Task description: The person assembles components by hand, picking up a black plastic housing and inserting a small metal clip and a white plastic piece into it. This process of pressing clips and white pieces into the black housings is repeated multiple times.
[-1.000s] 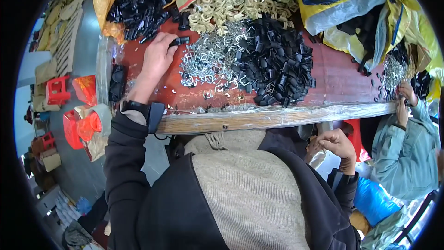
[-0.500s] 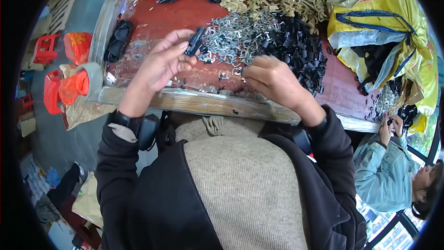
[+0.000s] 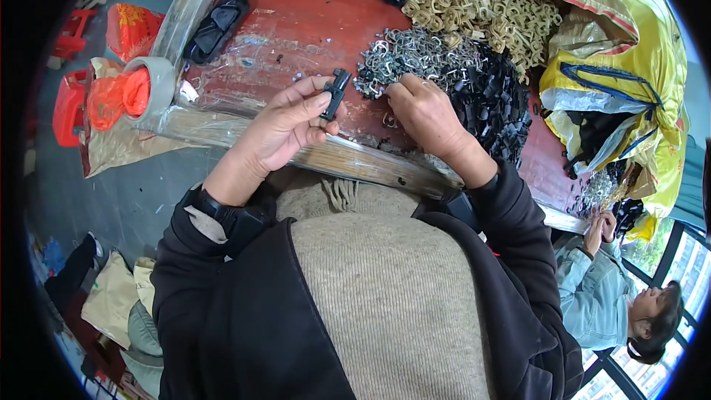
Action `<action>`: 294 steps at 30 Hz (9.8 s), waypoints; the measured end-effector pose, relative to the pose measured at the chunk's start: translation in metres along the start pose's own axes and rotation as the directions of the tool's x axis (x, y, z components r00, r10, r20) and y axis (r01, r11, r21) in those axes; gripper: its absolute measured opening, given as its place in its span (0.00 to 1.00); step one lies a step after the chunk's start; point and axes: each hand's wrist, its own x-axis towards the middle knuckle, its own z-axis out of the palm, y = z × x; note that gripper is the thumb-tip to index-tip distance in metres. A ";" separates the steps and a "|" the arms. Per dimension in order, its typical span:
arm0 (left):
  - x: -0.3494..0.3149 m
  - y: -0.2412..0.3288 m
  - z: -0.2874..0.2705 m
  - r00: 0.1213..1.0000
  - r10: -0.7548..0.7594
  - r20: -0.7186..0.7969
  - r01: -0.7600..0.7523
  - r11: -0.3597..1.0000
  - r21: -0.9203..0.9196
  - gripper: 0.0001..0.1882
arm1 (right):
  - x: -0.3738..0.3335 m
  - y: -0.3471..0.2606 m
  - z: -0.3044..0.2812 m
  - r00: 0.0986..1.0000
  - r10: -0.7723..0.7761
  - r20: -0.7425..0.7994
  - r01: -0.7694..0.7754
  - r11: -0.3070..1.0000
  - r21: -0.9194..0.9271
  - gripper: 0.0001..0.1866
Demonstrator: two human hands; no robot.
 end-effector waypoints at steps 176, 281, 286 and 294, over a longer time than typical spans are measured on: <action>0.055 -0.042 0.067 0.999 0.017 0.036 -0.015 0.999 -0.038 0.12 | -0.045 0.000 -0.043 0.948 0.159 -0.277 -0.031 0.909 0.416 0.19; 0.041 -0.017 0.074 0.992 -0.116 -0.054 0.122 0.984 0.133 0.17 | -0.004 0.052 -0.074 0.951 0.230 -0.205 -0.200 0.968 0.153 0.14; 0.060 -0.033 0.051 0.990 -0.132 -0.053 0.136 0.987 0.082 0.16 | 0.002 0.086 -0.049 0.968 0.251 -0.008 -0.247 0.946 -0.212 0.09; 0.052 -0.039 0.050 0.999 -0.007 -0.053 0.008 1.000 0.022 0.15 | -0.007 0.051 -0.056 0.932 0.357 -0.062 -0.270 0.798 0.539 0.05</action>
